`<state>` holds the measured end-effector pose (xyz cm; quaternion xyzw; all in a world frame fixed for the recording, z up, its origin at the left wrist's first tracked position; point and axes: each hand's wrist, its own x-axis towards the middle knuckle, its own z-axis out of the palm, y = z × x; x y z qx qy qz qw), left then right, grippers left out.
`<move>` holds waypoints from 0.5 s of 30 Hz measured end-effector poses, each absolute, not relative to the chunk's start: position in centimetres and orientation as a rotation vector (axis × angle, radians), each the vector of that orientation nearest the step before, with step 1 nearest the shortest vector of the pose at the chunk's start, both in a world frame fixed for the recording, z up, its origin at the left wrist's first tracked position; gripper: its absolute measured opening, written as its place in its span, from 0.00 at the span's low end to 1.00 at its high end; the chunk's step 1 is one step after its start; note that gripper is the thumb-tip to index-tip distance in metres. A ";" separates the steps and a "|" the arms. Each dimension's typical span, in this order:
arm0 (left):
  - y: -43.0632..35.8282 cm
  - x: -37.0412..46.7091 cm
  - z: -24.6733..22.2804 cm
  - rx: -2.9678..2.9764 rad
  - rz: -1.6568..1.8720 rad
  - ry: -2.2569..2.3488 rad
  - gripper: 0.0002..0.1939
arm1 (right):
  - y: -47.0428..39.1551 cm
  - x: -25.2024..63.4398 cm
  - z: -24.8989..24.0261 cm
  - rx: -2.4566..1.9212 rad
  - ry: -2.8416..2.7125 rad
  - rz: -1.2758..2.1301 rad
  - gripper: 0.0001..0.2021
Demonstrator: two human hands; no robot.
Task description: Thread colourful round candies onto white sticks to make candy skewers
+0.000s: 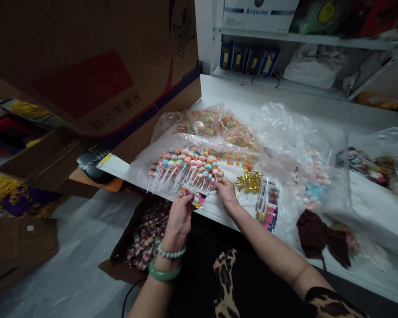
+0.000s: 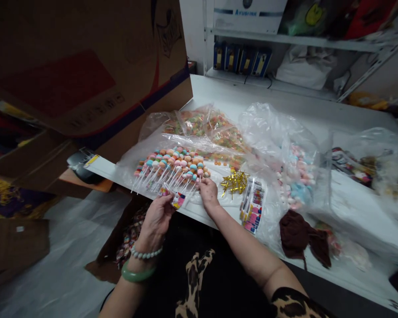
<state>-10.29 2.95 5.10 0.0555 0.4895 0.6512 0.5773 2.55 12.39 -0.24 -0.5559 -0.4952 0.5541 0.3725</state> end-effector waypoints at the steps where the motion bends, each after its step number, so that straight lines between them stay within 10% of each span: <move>1: 3.0 -10.2 5.2 0.156 1.510 1.136 0.12 | 12.4 3.2 -0.2 -1.410 -1.214 1.449 0.14; 15: 6.1 -7.9 5.9 0.065 1.556 1.142 0.11 | 4.3 15.4 4.1 -1.268 -1.091 1.657 0.08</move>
